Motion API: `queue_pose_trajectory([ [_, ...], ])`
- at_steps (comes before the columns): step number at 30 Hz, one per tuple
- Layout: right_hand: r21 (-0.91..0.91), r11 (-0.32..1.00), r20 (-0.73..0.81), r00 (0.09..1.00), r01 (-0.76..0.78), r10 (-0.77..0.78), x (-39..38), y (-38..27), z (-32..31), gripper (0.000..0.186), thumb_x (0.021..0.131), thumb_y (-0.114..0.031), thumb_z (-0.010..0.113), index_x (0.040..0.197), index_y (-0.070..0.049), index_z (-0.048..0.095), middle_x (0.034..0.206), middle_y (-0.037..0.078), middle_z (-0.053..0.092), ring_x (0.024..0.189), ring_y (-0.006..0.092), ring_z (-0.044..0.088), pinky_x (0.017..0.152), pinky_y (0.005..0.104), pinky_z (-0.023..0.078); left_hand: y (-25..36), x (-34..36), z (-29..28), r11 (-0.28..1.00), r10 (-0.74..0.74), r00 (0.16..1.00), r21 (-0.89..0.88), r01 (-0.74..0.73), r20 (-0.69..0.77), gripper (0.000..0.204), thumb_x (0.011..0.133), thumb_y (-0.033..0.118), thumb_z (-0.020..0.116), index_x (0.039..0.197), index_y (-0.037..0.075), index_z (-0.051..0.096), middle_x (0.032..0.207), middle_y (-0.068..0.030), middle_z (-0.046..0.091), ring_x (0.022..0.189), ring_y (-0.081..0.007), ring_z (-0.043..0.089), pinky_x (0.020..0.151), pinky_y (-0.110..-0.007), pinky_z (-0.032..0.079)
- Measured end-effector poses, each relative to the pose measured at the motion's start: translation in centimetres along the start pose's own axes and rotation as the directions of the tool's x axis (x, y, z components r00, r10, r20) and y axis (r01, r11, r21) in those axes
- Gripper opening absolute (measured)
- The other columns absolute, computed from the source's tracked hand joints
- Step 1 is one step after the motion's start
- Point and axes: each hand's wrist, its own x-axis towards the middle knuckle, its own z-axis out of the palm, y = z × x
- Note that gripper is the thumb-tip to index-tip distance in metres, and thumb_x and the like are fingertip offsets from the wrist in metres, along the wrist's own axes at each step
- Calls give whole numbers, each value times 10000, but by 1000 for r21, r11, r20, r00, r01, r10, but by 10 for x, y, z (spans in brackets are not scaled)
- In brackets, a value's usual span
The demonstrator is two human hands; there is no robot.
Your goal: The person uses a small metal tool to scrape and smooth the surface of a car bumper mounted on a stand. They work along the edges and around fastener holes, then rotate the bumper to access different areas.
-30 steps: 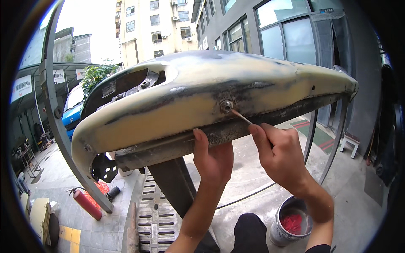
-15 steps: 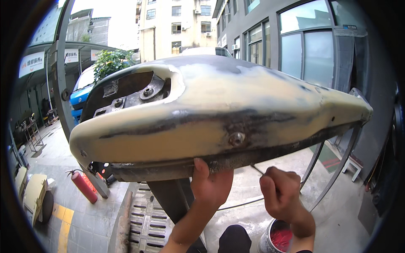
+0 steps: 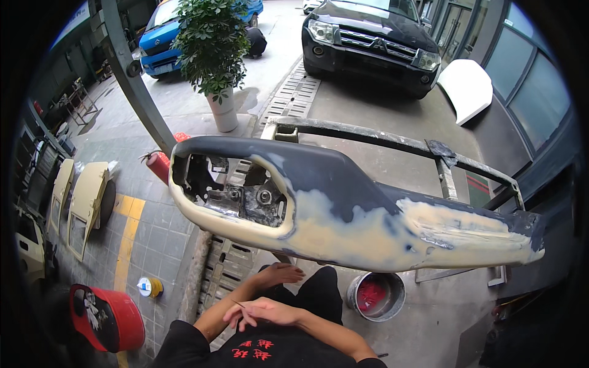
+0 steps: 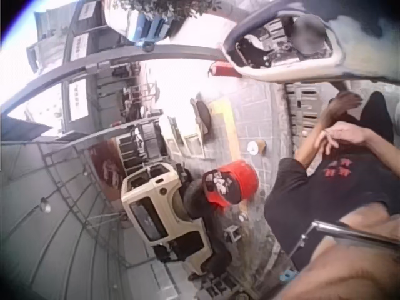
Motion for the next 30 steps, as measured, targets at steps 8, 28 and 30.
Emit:
queue_pose_trajectory([
  [8, -150, 971, -478, 873, -188, 95, -4, 10, 30, 460, 1053, -256, 374, 706, -9, 547, 1023, 151, 660, 978, 185, 619, 858, 315, 498, -90, -109, -89, 891, -184, 201, -250, -380, -962, 333, 936, 360, 533, 876, 51, 639, 915, -90, 689, 781, -209, 657, 627, -325, 487],
  [28, -467, 676, -804, 592, -570, -57, -255, -114, 38, 359, 1021, -280, 450, 772, -47, 563, 602, -27, 473, 523, 63, 417, 480, 234, 321, -395, -175, 325, 400, -182, 187, 101, 911, -965, 389, 937, 428, 480, 1098, 132, 674, 1041, -97, 700, 1005, -349, 659, 773, -519, 513],
  [30, -319, 803, -862, 507, -503, -26, -253, -121, 48, 280, 1018, -251, 442, 850, -55, 549, 593, -38, 428, 497, 48, 361, 447, 222, 281, -411, -190, 336, 59, -759, 55, 16, 998, -649, 458, 933, 470, 452, 1256, 192, 622, 1242, -123, 629, 1125, -340, 607, 896, -554, 468],
])
